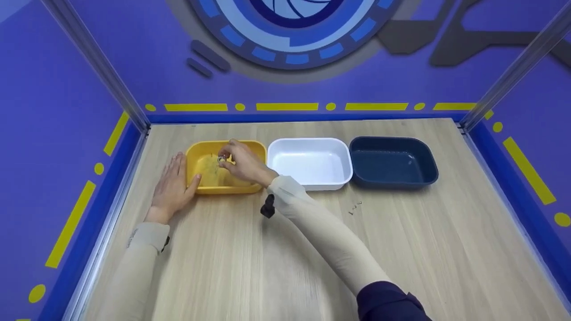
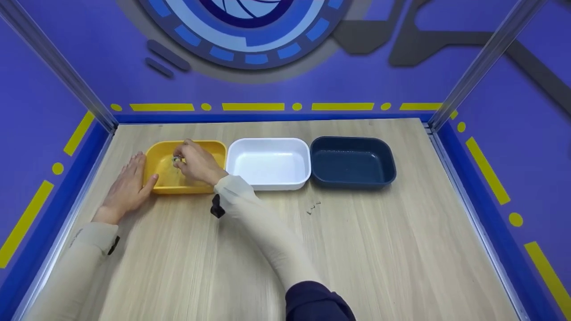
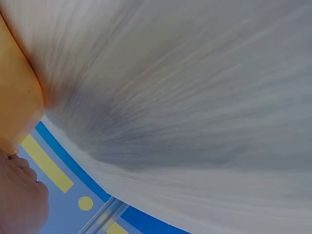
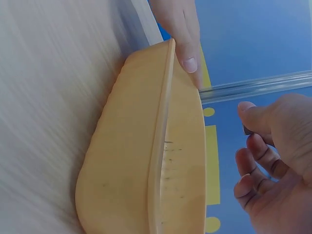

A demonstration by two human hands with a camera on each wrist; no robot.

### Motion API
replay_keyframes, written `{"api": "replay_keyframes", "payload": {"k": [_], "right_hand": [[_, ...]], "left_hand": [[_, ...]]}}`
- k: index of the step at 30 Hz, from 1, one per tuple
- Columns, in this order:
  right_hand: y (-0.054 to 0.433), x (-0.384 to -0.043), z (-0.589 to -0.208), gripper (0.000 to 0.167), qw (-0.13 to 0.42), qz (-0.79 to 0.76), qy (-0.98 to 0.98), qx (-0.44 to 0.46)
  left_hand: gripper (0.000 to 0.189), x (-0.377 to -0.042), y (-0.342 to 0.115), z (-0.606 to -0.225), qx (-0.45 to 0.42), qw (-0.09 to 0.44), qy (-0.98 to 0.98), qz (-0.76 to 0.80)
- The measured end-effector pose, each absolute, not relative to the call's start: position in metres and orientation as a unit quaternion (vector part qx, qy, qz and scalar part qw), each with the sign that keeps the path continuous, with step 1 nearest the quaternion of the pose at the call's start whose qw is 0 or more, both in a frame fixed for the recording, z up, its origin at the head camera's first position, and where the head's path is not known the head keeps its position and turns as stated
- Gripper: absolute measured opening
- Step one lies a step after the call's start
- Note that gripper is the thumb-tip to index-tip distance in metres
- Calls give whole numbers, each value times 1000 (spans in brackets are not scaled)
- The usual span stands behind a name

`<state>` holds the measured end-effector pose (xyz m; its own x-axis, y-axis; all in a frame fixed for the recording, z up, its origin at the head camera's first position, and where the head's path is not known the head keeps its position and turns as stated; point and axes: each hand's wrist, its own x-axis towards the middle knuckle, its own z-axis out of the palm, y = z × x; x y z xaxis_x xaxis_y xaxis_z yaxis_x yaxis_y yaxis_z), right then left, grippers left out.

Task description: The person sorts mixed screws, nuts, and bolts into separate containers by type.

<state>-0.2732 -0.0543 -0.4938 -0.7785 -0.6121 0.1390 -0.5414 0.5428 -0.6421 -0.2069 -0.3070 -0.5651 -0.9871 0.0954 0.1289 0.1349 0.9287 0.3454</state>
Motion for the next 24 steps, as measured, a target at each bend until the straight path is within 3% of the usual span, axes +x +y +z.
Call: {"api": "replay_keyframes", "payload": {"k": [24], "right_hand": [[-59,-277,-495,32,46,-360,874,-323]], "left_hand": [[85,-207,-309,-565,-55,47,-980,-185]]}}
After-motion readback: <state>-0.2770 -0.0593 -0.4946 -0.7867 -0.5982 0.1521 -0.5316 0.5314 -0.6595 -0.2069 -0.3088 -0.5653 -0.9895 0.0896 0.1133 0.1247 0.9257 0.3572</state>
